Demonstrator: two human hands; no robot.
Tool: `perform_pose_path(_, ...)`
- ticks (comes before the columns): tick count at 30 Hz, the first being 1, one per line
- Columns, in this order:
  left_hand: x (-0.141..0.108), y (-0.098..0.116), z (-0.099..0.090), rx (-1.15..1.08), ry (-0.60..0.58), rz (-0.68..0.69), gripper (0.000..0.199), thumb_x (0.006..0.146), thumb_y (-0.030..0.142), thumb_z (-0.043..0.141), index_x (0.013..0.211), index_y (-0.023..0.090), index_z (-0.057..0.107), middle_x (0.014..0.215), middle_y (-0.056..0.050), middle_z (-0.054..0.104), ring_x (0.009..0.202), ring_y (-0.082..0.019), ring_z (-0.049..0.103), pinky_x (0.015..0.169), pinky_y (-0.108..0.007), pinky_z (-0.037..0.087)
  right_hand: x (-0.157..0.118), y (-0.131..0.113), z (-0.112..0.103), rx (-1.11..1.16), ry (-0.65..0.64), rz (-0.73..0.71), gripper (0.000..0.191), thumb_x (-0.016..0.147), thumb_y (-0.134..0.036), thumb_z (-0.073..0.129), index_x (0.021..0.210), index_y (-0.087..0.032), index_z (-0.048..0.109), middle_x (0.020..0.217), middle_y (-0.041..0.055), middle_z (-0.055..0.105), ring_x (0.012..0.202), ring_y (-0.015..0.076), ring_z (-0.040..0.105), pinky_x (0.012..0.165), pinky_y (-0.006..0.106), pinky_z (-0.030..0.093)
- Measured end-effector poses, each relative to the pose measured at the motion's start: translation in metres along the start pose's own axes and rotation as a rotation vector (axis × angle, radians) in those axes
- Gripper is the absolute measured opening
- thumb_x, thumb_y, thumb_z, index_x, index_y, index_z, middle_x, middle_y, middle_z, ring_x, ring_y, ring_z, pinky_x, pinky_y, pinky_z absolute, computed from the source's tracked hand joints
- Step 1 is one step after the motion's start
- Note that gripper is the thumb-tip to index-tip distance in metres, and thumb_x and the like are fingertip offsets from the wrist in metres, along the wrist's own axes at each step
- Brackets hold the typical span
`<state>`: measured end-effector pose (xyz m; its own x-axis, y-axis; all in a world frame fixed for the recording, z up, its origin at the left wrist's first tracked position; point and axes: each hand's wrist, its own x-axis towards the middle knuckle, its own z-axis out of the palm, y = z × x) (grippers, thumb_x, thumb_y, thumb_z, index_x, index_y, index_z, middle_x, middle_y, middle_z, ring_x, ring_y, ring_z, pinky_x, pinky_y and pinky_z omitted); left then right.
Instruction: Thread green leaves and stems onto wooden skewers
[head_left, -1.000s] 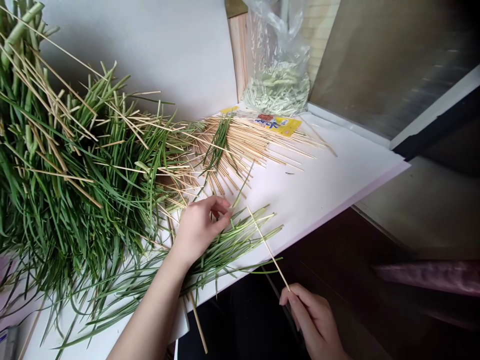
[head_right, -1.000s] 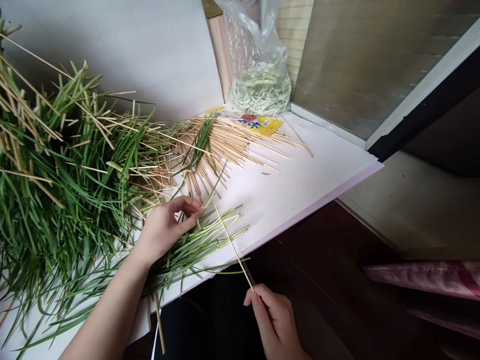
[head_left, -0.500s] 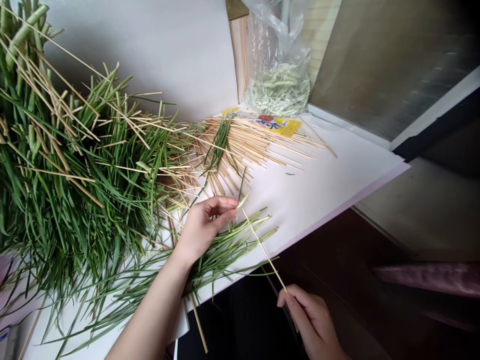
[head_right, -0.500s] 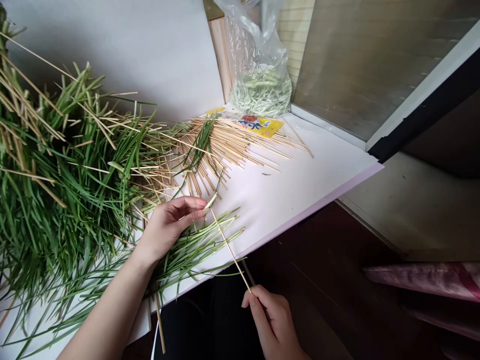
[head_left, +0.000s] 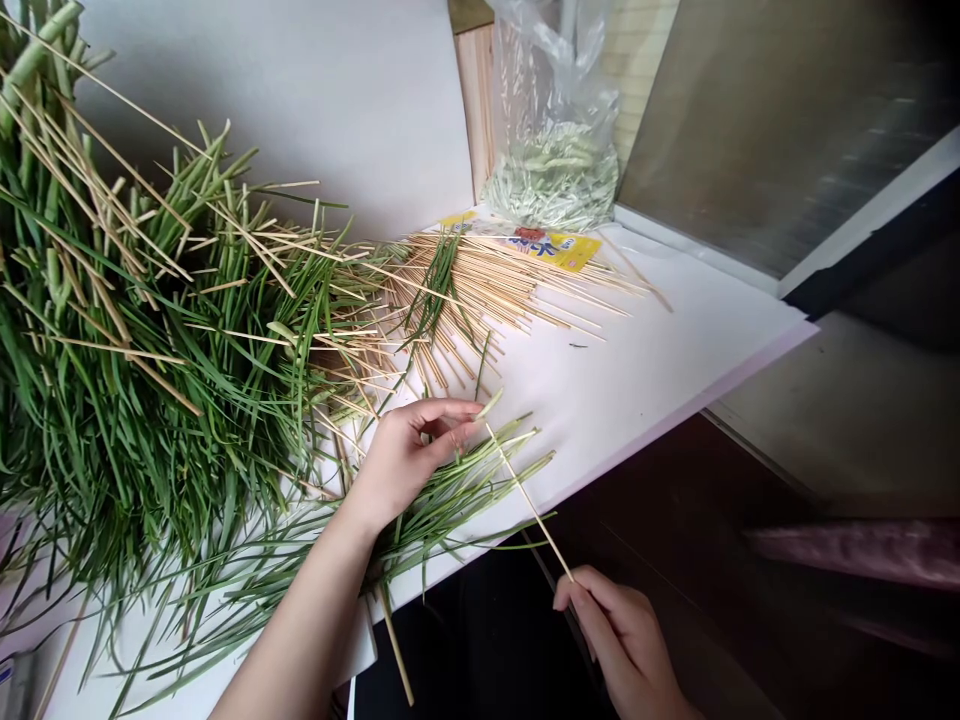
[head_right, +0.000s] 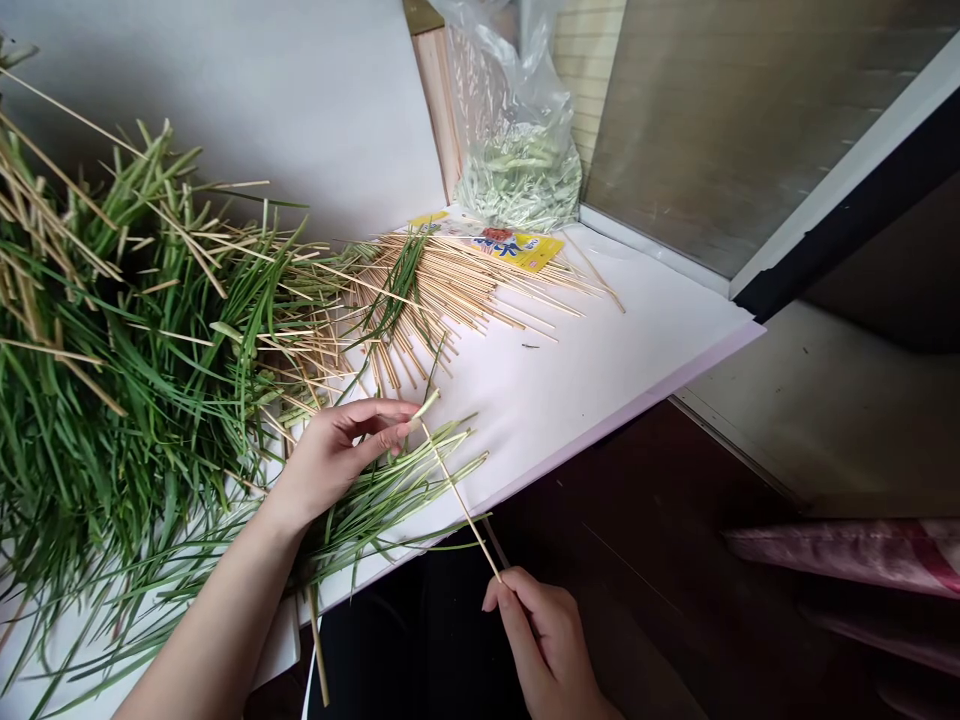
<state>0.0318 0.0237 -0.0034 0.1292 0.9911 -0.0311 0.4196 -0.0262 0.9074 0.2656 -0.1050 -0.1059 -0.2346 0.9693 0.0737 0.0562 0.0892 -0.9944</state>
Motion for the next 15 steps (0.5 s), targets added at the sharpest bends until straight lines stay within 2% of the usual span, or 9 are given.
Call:
perform_pose_path(4,0.0,-0.001,-0.009,0.01,-0.065,0.0,0.033,0.08,0.032,0.078,0.11,0.017,0.074,0.096,-0.006,0.075,0.075,-0.015,0.065,0.071,-0.026,0.054,0.0,0.0,-0.001,-0.005,0.005,0.022,0.033,0.106,-0.029,0.043,0.079,-0.022,0.061,0.055,-0.0078,0.033,0.044,0.0099,0.033,0.044,0.024,0.026)
perform_pose_path(8,0.0,-0.006,-0.017,-0.009,-0.105,-0.122,0.032,0.074,0.033,0.082,0.099,0.016,0.071,0.082,-0.004,0.072,0.069,-0.015,0.065,0.063,-0.025,0.053,-0.001,0.0,-0.001,-0.012,0.009,0.035,0.034,0.106,-0.03,0.043,0.078,-0.022,0.061,0.055,-0.0078,0.031,0.044,0.0101,0.031,0.044,0.025,0.026)
perform_pose_path(11,0.0,-0.008,-0.019,0.059,-0.093,-0.13,0.026,0.075,0.036,0.081,0.089,0.016,0.072,0.077,-0.004,0.072,0.07,-0.017,0.067,0.063,-0.026,0.052,-0.001,0.001,-0.001,-0.017,0.004,0.042,0.033,0.106,-0.03,0.043,0.079,-0.022,0.061,0.056,-0.0076,0.032,0.045,0.0101,0.032,0.045,0.025,0.026)
perform_pose_path(15,0.0,-0.007,-0.016,0.082,-0.015,-0.061,0.025,0.082,0.038,0.074,0.093,0.016,0.074,0.083,-0.007,0.076,0.07,-0.019,0.069,0.065,-0.029,0.053,-0.001,0.001,-0.001,-0.007,-0.002,0.045,0.034,0.106,-0.03,0.044,0.079,-0.022,0.061,0.055,-0.008,0.031,0.045,0.0097,0.031,0.045,0.024,0.026)
